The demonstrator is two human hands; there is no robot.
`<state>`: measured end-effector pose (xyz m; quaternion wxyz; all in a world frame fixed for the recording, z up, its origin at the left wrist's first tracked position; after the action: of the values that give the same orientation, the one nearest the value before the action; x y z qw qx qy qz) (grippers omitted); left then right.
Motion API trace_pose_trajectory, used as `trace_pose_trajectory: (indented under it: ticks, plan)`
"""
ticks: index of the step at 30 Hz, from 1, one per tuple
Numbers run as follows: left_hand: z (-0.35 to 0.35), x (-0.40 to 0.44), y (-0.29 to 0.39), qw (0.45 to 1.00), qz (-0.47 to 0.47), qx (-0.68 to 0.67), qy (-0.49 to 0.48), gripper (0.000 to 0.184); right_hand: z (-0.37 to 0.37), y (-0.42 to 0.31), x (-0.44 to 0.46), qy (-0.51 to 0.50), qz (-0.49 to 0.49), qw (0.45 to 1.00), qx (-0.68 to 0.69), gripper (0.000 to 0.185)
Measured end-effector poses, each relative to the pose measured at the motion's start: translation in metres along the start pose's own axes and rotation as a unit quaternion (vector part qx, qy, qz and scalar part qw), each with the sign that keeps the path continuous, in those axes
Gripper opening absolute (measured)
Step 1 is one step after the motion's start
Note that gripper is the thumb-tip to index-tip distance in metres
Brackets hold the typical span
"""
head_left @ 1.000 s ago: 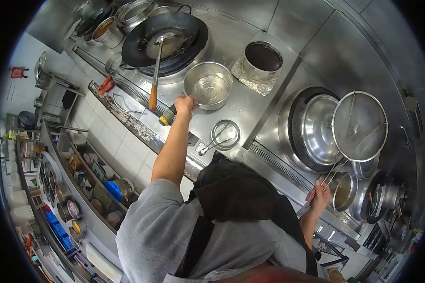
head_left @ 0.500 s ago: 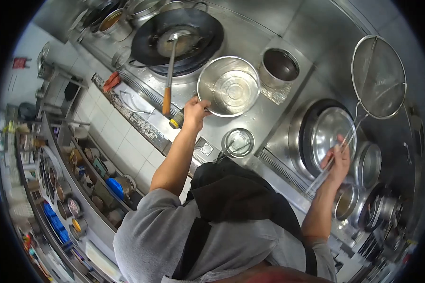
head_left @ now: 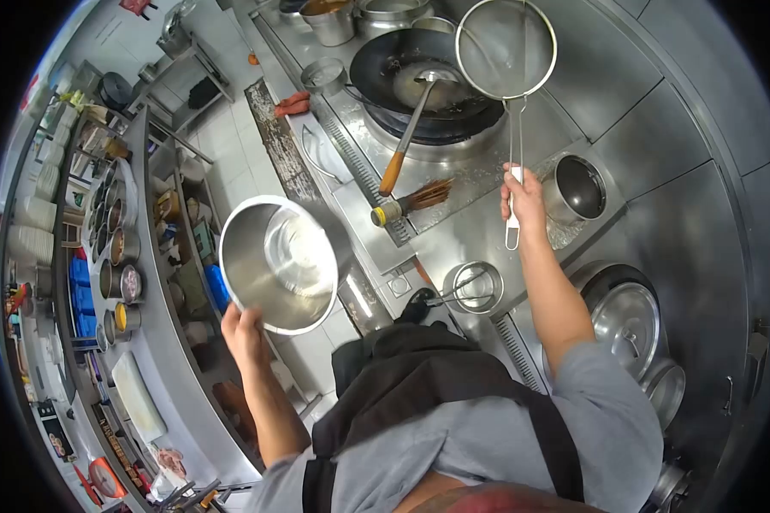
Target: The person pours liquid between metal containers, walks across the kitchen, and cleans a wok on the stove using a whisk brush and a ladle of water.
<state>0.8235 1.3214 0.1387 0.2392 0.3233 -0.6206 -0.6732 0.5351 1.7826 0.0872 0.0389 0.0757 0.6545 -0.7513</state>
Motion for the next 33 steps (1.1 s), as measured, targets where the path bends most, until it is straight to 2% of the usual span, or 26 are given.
trace_pose_trajectory:
  ticks: [3,4,6,7,9,13,14,15,17,18,19,21,22,23,25,27,29,30,31,32,33]
  plan:
    - [-0.075,-0.025,-0.035,0.997,-0.03,0.046,0.052,0.005,0.014,0.02,0.0,-0.022,0.019,0.997,0.067,0.022]
    - [-0.082,-0.034,-0.042,0.997,-0.03,0.051,0.044,0.005,0.016,0.023,-0.007,-0.013,0.032,0.997,0.075,0.021]
    - [-0.1,-0.045,-0.055,0.992,-0.051,0.055,0.099,0.004,0.016,0.031,-0.013,-0.005,0.032,0.997,0.074,0.02]
    - [-0.095,-0.046,-0.06,0.994,-0.052,0.062,0.077,0.004,0.01,0.033,-0.018,-0.004,0.029,0.997,0.068,0.019]
    - [-0.094,-0.047,-0.076,0.989,-0.089,0.045,0.111,0.004,0.0,0.027,-0.034,0.014,0.03,0.997,0.072,0.019]
    - [-0.07,-0.028,-0.082,0.99,-0.105,0.061,0.065,0.007,-0.017,0.023,-0.039,0.026,0.028,0.998,0.054,0.017]
    - [-0.063,-0.02,-0.084,0.992,-0.103,0.061,0.049,0.006,-0.021,0.016,-0.041,0.045,0.029,0.998,0.037,0.028]
    - [-0.06,-0.014,-0.085,0.992,-0.102,0.052,0.055,0.006,-0.018,0.008,-0.041,0.036,0.023,0.999,0.032,0.028]
    - [-0.042,0.0,-0.086,0.993,-0.103,0.055,0.005,0.005,-0.029,-0.009,-0.039,0.099,0.004,0.993,-0.065,0.047]
    - [-0.041,0.01,-0.093,0.992,-0.103,0.068,-0.003,0.005,-0.03,-0.005,-0.029,0.09,-0.008,0.993,-0.072,0.056]
    - [-0.039,0.02,-0.1,0.993,-0.103,0.059,-0.001,0.005,-0.032,0.005,-0.014,0.086,-0.014,0.993,-0.077,0.056]
    - [-0.022,0.034,-0.1,0.995,-0.084,0.06,-0.016,0.006,-0.025,-0.007,0.012,0.105,-0.124,0.942,-0.292,0.051]
    - [-0.018,0.032,-0.102,0.989,-0.128,0.07,0.002,0.005,-0.016,-0.009,0.026,0.095,-0.131,0.941,-0.299,0.051]
    - [-0.019,0.042,-0.109,0.989,-0.132,0.057,0.016,0.005,-0.004,-0.02,0.036,0.111,-0.141,0.921,-0.347,0.048]
    - [-0.027,0.055,-0.122,0.987,-0.093,0.132,-0.011,0.005,0.036,-0.029,0.061,0.088,-0.162,0.896,-0.403,0.045]
    - [-0.039,0.049,-0.117,0.984,-0.085,0.157,0.02,0.006,0.065,-0.033,0.09,0.09,-0.19,0.861,-0.463,0.036]
    - [-0.061,0.03,-0.122,0.98,-0.136,0.127,0.064,0.007,0.083,-0.016,0.115,0.086,-0.172,0.851,-0.489,0.031]
    - [-0.075,0.019,-0.12,0.978,-0.139,0.134,0.081,0.009,0.093,-0.012,0.114,0.061,-0.14,0.857,-0.492,0.034]
    - [-0.092,0.004,-0.118,0.974,-0.143,0.142,0.107,0.011,0.095,0.0,0.12,0.058,-0.178,0.857,-0.479,0.036]
    - [-0.112,-0.012,-0.123,0.971,-0.141,0.14,0.133,0.013,0.092,0.032,0.153,0.018,-0.208,0.823,-0.529,0.049]
    - [-0.134,-0.029,-0.133,0.966,-0.142,0.139,0.164,0.015,0.078,0.069,0.179,-0.026,-0.178,0.866,-0.466,0.05]
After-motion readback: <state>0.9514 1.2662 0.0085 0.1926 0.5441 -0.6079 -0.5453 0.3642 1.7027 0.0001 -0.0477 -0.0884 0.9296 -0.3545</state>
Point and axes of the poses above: each hand's wrist, its own x-axis towards the middle knuckle, its own z-axis out of the palm, y = z × x, the point moved 10 cm from there along x, towards the middle knuckle, and after that the axes turned 3 degrees about x, right-handed, at the moved point
